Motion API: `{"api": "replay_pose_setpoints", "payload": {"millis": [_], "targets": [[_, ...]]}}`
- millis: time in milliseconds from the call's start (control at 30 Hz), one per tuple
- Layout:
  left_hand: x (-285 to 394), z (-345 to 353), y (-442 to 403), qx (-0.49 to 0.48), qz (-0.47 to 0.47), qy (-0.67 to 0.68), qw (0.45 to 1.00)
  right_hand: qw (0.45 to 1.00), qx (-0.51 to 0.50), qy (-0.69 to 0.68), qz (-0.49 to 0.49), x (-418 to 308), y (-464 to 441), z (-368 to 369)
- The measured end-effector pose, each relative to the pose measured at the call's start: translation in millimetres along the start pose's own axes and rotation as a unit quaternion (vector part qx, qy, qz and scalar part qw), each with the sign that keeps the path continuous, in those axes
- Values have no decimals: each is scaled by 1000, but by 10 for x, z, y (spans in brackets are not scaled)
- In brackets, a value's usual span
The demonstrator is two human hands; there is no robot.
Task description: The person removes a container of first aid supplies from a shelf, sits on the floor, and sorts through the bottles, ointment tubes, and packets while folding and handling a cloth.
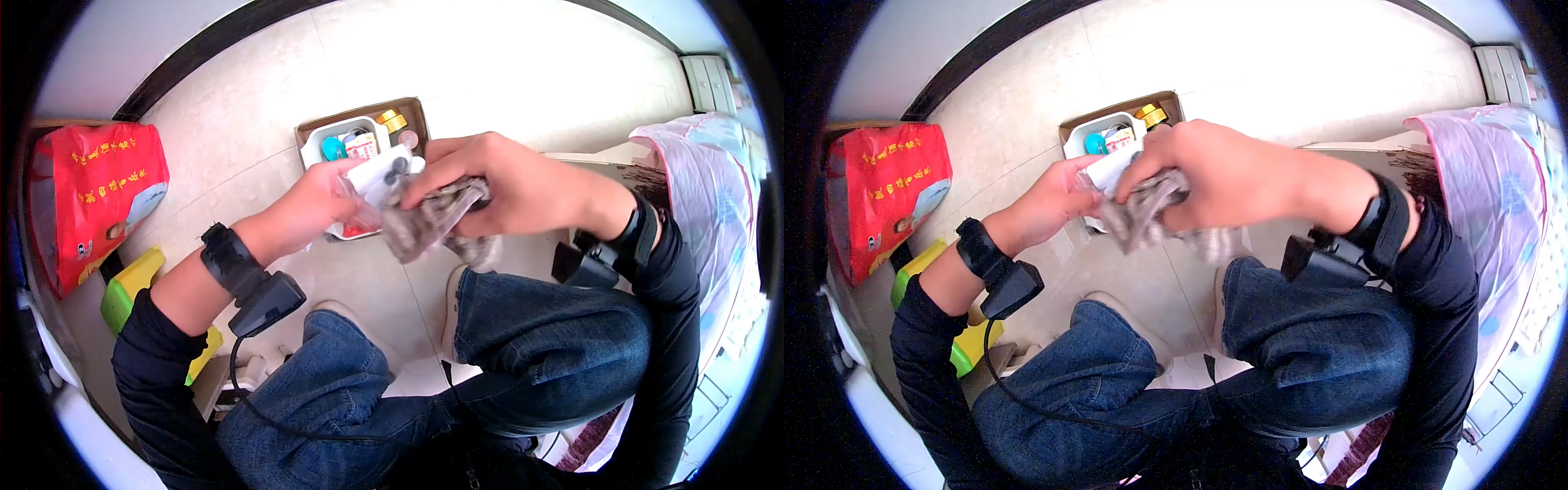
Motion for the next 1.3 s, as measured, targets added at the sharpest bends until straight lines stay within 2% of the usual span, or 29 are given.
{"api": "replay_pose_setpoints", "payload": {"millis": [33, 100, 133, 167, 200, 233, 267, 300, 333, 367, 433, 500, 567, 600, 633, 700, 733, 767, 833, 867, 900, 933, 967, 1000, 1033, 1100, 1133, 1200, 1300], "targets": [[-5, 17, -8, -1, -1, -1, 1000, 999, 32, 18, -1, -92, -13, -12], [-36, 135, -11, -66, -18, 28, 997, 992, 84, 93, -28, -207, -18, -12], [2, 229, 37, -65, -42, 96, 992, 992, 83, 93, -27, -210, -22, 6], [-23, 248, 43, -65, -43, 96, 992, 983, 86, 161, -32, -215, -25, 32], [9, 277, 43, -85, 13, -3, 996, 969, 88, 228, -37, -213, -26, 58], [38, 305, 45, -104, 69, -102, 987, 969, 88, 228, -37, -179, -28, 69], [27, 286, 30, -102, 90, -117, 984, 943, 91, 314, -65, -175, -30, 87], [43, 250, 38, -101, 91, -116, 984, 908, 94, 397, -93, -161, -31, 109], [-35, 175, 42, -98, 14, -114, 988, 908, 94, 397, -94, -107, -37, 108], [-123, 129, 57, -96, -63, -111, 987, 888, 87, 445, -78, -21, -43, 110], [-117, 188, 120, -92, -56, -75, 991, 839, 50, 542, -17, 301, -25, 76], [-99, 203, 124, -90, -50, -41, 994, 825, 26, 560, 66, 736, 88, -59], [-82, 133, 108, -76, -36, -101, 991, 831, 10, 538, 140, 973, 182, -217], [-71, 81, 100, -47, -35, -84, 995, 849, 9, 497, 180, 1002, 213, -306], [-89, 39, 85, -44, -35, -81, 995, 849, 7, 497, 177, 955, 197, -329], [-163, -61, 50, -33, -58, -31, 997, 896, 142, 399, 136, 739, 194, -477], [-146, -55, 53, -28, -46, -20, 998, 917, 162, 349, 105, 611, 146, -491], [-139, -47, 48, -29, -47, -22, 998, 939, 161, 293, 80, 465, 94, -470], [-121, 32, 31, -63, -52, 13, 997, 972, 176, 149, -43, 164, 16, -328], [-121, 76, 31, -65, -53, 12, 996, 978, 153, 133, -55, 56, -22, -212], [-126, 107, 36, -38, -57, 96, 993, 982, 131, 117, -69, -52, -42, -106], [-127, 110, 44, -10, -61, 180, 982, 977, 102, 170, -81, -149, -42, -4], [-106, 115, 48, -10, -62, 180, 982, 968, 73, 222, -94, -224, -44, 92], [-75, 164, 53, -47, -65, 173, 982, 952, 96, 265, -117, -263, -44, 153], [-53, 209, 60, -85, -68, 165, 980, 952, 96, 264, -118, -266, -47, 154], [-29, 211, 63, -95, -57, 140, 984, 931, 93, 337, -103, -271, -56, 154], [-25, 205, 58, -89, -59, 117, 987, 942, 75, 319, -70, -218, -77, 129], [-16, 199, 36, -67, -52, 94, 992, 949, 57, 303, -63, -165, -93, 96], [-9, 184, -6, -88, -57, 64, 992, 958, 24, 282, -43, -78, -107, 60]]}}
Point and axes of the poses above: each hand's wrist, its own y-axis away from the middle knuckle, its own z-axis out of the palm, x = y × z, the point moved 7 cm from there along -y, towards the middle knuckle, and after that the axes turned 13 degrees about y, right-handed, at the moved point
